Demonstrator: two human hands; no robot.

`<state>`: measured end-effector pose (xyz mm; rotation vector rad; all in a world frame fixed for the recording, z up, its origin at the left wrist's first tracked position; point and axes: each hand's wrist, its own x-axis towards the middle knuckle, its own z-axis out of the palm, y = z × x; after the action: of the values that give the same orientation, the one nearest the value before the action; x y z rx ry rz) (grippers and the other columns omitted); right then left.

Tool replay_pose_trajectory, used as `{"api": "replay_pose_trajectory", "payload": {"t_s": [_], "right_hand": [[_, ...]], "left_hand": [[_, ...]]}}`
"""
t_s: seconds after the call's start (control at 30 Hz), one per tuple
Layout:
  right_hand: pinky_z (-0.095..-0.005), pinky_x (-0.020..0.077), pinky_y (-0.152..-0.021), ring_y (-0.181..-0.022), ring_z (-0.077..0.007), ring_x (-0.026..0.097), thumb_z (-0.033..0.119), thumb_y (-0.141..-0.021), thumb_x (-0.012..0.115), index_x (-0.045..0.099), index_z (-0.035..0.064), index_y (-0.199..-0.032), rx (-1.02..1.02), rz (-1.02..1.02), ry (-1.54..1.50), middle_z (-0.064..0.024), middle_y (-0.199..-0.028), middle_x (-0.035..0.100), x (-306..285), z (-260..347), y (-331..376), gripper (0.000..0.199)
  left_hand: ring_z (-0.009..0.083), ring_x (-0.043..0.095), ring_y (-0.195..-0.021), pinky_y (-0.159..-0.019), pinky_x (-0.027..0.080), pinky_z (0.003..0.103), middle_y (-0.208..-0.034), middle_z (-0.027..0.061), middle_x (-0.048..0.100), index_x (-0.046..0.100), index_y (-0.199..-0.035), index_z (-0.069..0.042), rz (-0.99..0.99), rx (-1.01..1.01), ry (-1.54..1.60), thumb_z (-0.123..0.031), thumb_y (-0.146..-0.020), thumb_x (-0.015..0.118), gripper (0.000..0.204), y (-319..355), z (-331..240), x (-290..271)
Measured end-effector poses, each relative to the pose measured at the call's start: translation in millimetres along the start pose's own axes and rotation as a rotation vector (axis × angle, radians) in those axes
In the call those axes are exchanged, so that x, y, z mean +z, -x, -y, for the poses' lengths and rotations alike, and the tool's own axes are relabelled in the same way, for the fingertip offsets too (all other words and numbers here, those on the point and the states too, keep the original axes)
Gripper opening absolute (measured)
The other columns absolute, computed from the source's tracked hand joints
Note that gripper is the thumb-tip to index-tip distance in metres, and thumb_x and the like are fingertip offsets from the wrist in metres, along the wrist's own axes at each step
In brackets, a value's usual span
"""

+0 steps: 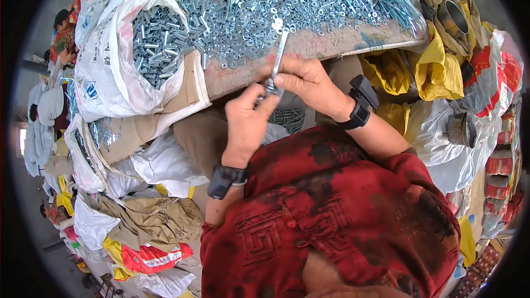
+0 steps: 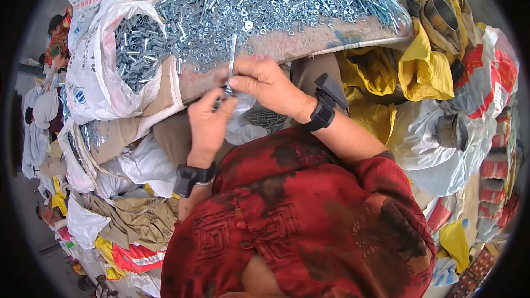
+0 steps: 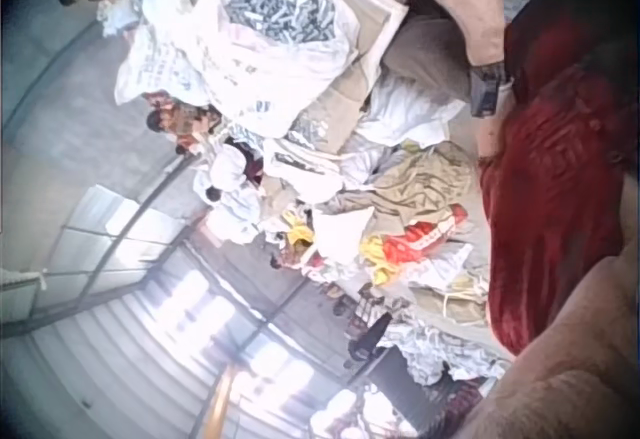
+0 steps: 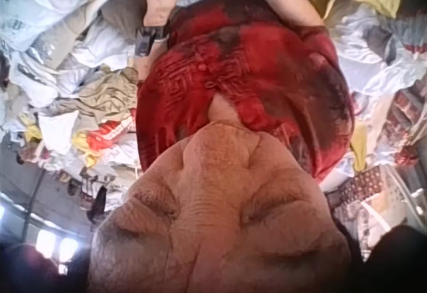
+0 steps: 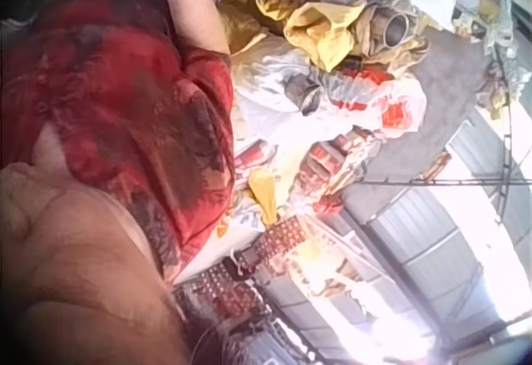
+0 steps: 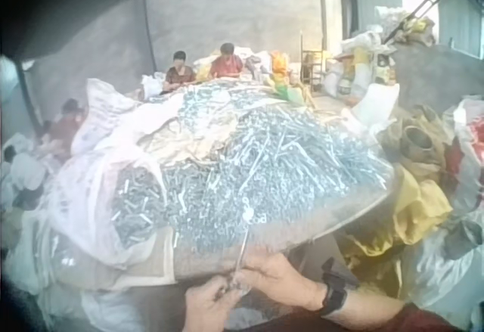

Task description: The recorder threads washers onto long metal bolts in an industrial setting.

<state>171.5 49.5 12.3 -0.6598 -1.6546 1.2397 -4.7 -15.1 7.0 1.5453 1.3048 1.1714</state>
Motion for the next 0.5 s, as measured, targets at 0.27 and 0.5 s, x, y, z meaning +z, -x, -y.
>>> {"api": "replay_pose_trajectory", "payload": {"t_s": [0.27, 0.5], "right_hand": [[-0.0353, 0.0479, -0.096, -0.107, -0.0191, 0.061, 0.039, -0.096, 0.061, 0.064, -0.0026, -0.119, 0.110, 0.175, -0.351, -0.0120, -0.118, 0.066, 26.6, 1.5, 13.2, 0.047], [-0.0380, 0.0443, -0.103, -0.120, -0.0232, 0.058, 0.054, -0.102, 0.045, 0.064, -0.0043, -0.124, 0.062, -0.031, -0.326, -0.0159, -0.127, 0.064, 19.5, 14.6, 22.5, 0.065]], "left_hand": [[0.0041, 0.046, -0.066, -0.058, 0.041, 0.024, -0.070, 0.0016, 0.061, 0.067, -0.098, -0.001, -0.054, 0.308, -0.142, -0.016, -0.092, 0.072, 0.017, 16.2, -10.2, 24.0], [0.0030, 0.044, -0.059, -0.052, 0.035, 0.022, -0.063, -0.0038, 0.054, 0.062, -0.080, -0.004, -0.240, -0.154, 0.045, -0.014, -0.091, 0.072, 0.018, 7.9, -3.6, -28.9]]}}
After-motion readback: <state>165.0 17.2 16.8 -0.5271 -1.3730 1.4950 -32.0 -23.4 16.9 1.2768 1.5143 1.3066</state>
